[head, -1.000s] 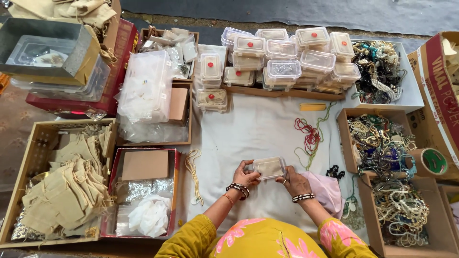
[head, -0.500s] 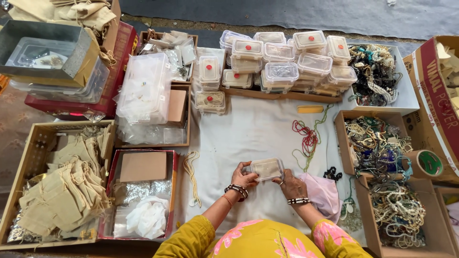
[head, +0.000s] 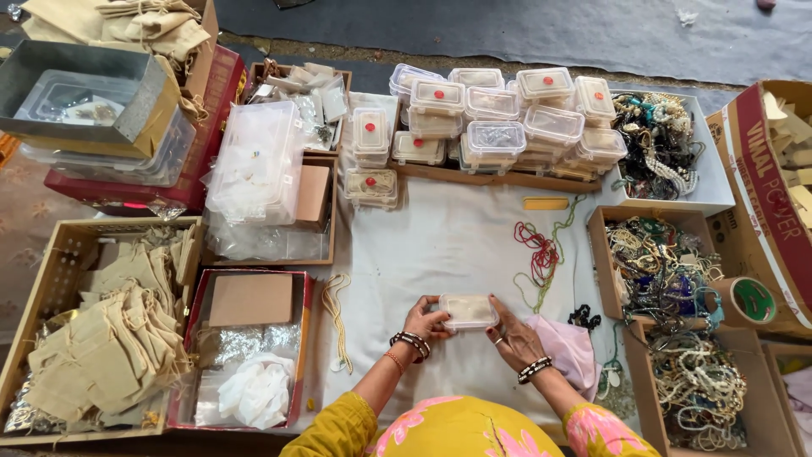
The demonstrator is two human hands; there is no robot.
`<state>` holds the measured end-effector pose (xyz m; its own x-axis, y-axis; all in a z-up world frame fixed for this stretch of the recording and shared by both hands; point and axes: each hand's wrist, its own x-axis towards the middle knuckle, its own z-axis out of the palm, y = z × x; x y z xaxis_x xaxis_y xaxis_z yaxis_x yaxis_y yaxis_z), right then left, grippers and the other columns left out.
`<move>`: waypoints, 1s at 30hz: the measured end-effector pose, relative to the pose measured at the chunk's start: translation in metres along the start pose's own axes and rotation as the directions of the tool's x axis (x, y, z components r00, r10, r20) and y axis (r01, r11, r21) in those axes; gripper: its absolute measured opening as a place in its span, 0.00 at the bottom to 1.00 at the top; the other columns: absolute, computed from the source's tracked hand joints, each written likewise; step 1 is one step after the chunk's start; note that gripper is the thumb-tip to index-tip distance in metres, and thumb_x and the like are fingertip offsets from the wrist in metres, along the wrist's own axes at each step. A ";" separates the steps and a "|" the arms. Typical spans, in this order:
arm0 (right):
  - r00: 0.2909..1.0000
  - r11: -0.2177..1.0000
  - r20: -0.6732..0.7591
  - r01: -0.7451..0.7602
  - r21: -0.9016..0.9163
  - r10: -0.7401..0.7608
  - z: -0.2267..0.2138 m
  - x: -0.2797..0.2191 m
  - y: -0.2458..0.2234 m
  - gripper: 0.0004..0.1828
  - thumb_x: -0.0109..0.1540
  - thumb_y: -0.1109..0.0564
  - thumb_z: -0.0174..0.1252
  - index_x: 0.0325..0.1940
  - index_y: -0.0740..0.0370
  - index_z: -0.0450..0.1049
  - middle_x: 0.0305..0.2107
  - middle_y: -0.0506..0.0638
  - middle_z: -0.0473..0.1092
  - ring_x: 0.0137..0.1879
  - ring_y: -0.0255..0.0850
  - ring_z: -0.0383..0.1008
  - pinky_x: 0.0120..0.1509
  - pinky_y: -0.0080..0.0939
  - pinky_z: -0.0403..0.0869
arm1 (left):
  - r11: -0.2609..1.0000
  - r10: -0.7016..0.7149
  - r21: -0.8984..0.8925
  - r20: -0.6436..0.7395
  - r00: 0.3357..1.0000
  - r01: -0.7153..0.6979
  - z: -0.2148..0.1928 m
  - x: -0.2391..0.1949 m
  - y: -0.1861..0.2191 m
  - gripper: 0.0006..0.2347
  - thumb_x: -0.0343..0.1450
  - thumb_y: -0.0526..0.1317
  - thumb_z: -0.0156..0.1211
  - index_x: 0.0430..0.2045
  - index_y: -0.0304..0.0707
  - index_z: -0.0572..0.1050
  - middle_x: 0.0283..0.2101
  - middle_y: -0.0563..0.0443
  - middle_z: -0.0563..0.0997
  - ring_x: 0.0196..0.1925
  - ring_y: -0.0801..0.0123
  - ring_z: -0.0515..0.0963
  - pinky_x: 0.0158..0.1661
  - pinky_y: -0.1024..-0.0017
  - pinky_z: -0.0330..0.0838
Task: Organize, inspect, and package necklaces and jewelry components into bags and containers.
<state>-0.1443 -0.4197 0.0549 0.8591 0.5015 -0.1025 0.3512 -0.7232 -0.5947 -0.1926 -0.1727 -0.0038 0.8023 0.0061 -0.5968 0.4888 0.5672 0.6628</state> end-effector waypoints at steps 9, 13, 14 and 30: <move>0.992 0.975 0.022 0.124 -0.184 -0.123 0.010 0.001 0.001 0.39 0.61 0.47 0.61 0.74 0.37 0.52 0.46 0.50 0.74 0.41 0.47 0.81 0.39 0.51 0.78 | 0.986 0.122 0.107 0.036 0.992 -0.125 0.002 0.001 -0.008 0.25 0.63 0.29 0.65 0.57 0.38 0.67 0.33 0.46 0.83 0.29 0.65 0.83 0.26 0.70 0.76; 0.989 0.952 -0.019 0.133 -0.277 -0.144 0.017 0.001 0.005 0.38 0.60 0.45 0.62 0.72 0.39 0.54 0.47 0.49 0.74 0.40 0.51 0.79 0.36 0.52 0.78 | 0.980 0.140 0.142 0.026 0.990 -0.143 0.001 0.004 -0.012 0.26 0.64 0.29 0.65 0.58 0.40 0.67 0.33 0.47 0.83 0.29 0.67 0.83 0.28 0.70 0.78; 0.987 0.942 -0.035 0.137 -0.307 -0.155 0.018 0.001 0.005 0.38 0.60 0.45 0.62 0.72 0.39 0.55 0.47 0.49 0.74 0.39 0.52 0.79 0.35 0.53 0.77 | 0.983 0.132 0.126 0.022 0.991 -0.133 0.001 0.005 -0.013 0.26 0.64 0.29 0.65 0.58 0.40 0.67 0.33 0.47 0.82 0.30 0.67 0.83 0.28 0.70 0.79; 0.964 0.877 -0.147 0.129 -0.462 -0.220 0.031 -0.002 0.006 0.41 0.59 0.41 0.61 0.74 0.42 0.54 0.36 0.48 0.72 0.35 0.50 0.78 0.30 0.54 0.75 | 0.975 0.137 0.186 -0.064 0.988 -0.124 0.012 -0.009 -0.003 0.26 0.63 0.31 0.64 0.58 0.43 0.70 0.32 0.50 0.83 0.29 0.71 0.82 0.30 0.70 0.80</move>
<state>-0.1555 -0.4110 0.0268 0.8062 0.5724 0.1494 0.5912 -0.7892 -0.1663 -0.1977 -0.1848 0.0050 0.8384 0.1364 -0.5277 0.4410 0.3992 0.8038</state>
